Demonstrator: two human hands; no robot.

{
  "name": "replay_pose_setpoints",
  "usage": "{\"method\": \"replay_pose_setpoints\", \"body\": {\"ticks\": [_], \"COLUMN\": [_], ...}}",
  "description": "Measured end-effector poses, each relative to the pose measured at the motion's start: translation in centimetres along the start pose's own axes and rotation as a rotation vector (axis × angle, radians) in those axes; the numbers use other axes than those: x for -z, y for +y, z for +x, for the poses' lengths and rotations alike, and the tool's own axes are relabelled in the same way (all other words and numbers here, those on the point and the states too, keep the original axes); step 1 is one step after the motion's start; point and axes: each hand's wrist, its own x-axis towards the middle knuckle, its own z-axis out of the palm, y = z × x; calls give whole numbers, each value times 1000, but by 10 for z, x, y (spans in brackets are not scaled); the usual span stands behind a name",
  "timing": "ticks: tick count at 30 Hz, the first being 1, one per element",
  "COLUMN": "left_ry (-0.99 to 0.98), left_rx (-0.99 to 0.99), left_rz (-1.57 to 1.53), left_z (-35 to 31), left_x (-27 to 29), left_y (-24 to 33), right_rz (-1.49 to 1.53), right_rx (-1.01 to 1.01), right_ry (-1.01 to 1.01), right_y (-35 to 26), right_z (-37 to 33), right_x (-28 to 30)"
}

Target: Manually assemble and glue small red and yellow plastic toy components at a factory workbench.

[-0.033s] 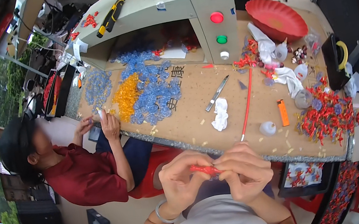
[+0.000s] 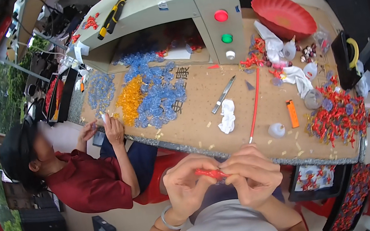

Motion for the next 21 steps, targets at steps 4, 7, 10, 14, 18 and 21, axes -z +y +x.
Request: {"method": "replay_pose_setpoints", "body": {"ticks": [4, 7, 10, 14, 18, 21], "left_ry": [-11, -3, 12, 86, 82, 92], "left_rx": [-14, -9, 10, -21, 61, 19], "left_rz": [30, 91, 108, 175, 127, 156], "left_z": [2, 1, 8, 3, 3, 6], "left_x": [0, -2, -13, -22, -36, -47], "left_y": [1, 3, -2, -6, -4, -7], "right_rz": [10, 36, 9, 66, 116, 126], "right_rx": [-2, -17, -17, 18, 22, 37], "right_ry": [4, 17, 57, 142, 239, 285], "right_y": [-1, -1, 4, 8, 13, 12], "right_z": [4, 1, 1, -5, -13, -15], "right_x": [1, 4, 12, 14, 19, 26]}}
